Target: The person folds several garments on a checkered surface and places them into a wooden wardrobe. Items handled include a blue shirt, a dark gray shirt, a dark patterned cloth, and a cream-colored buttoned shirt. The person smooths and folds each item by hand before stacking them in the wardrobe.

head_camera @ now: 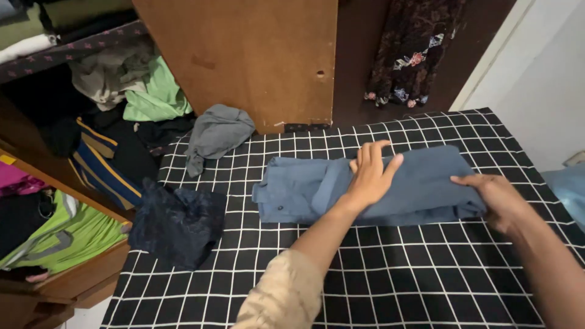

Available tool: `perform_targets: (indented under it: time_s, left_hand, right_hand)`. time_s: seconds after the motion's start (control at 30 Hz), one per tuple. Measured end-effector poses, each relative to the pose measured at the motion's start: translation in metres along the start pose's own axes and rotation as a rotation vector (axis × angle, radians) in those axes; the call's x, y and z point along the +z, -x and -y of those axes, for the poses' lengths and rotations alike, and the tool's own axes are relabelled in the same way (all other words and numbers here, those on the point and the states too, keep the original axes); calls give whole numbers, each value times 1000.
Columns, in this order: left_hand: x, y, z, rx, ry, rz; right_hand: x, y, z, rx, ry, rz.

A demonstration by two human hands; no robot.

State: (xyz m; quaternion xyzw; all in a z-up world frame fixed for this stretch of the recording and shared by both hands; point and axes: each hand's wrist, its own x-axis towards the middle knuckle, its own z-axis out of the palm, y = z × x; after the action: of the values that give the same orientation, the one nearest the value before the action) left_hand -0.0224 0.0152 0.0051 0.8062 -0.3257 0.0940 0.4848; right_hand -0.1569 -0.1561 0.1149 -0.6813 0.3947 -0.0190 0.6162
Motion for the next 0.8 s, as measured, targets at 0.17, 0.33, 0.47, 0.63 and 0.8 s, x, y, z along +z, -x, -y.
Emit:
perform_targets:
  time_s: [0.17, 0.33, 0.47, 0.63, 0.8]
  left_hand:
    - [-20, 30, -24, 150, -204, 192]
    - [-40, 24, -4, -94, -27, 281]
    - [-96, 10, 22, -380, 432, -235]
    - [-159, 34, 45, -939, 478, 19]
    - [-119, 63, 124, -923, 204, 33]
  right_hand:
    - [12, -1, 4, -148, -87, 83]
    - [72, 24, 29, -354, -64, 183]
    - [141, 33, 25, -485, 90, 149]
    - [216, 48, 7, -446, 266, 306]
    - [214, 19, -25, -711, 523, 42]
